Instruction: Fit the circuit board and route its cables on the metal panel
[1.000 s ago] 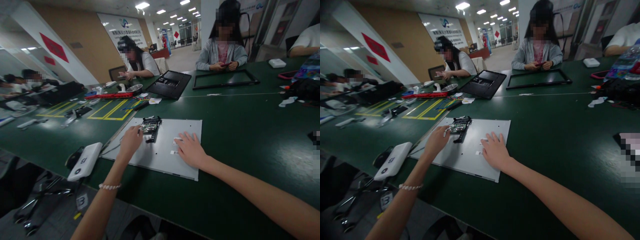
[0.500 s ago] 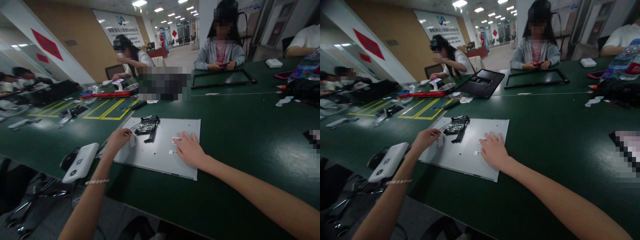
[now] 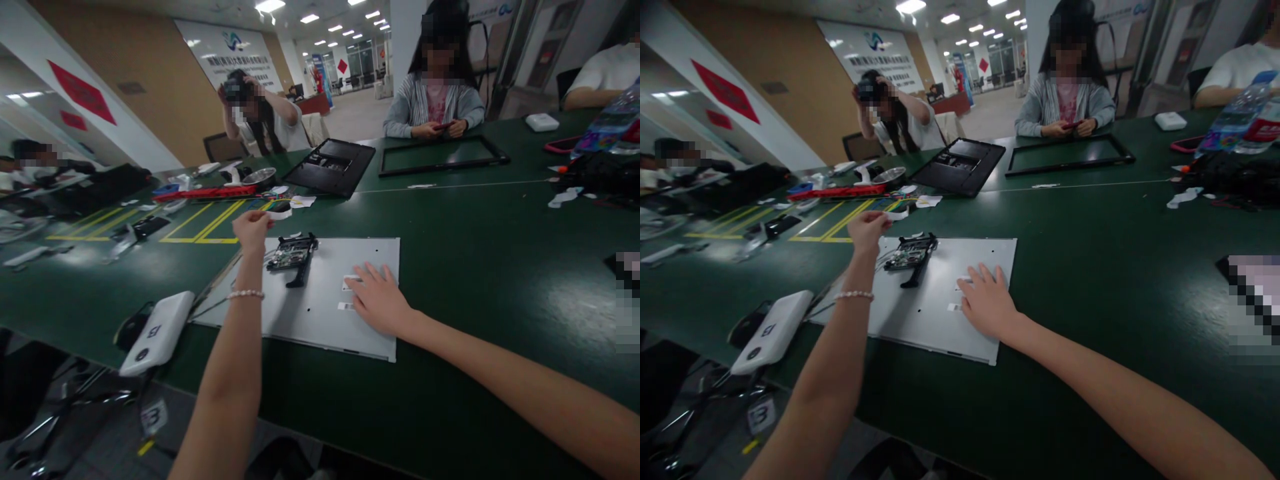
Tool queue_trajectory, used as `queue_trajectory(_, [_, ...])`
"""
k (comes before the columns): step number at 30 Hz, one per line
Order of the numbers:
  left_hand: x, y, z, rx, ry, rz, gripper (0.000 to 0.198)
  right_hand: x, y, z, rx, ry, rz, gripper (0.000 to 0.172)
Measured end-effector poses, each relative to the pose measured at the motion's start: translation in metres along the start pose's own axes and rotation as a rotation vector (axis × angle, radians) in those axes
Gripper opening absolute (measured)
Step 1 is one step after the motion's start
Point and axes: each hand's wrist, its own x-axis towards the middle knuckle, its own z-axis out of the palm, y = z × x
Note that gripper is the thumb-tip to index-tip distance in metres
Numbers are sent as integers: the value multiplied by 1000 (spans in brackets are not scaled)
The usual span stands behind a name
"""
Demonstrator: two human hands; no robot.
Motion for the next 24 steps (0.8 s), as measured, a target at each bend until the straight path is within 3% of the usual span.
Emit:
queue_trajectory(3, [-1,-7,34,-14,-35,-88,35,1,0,1,-12,5,7,48])
queue_trajectory(7, [-5,-26,54,199,-86,36,35,2,0,2,-10,2,3,49])
queue_trajectory(12, [-2,-31,54,355,-169,198,33,3,-1,2,2,-18,16,49])
queue_trajectory(20, [-4,-18,46,516,-408,216,28,3,-2,5,9,-15,9,50])
queue_trajectory(24, [-4,-18,48,534,-453,227,29,2,-1,5,-4,-11,6,51])
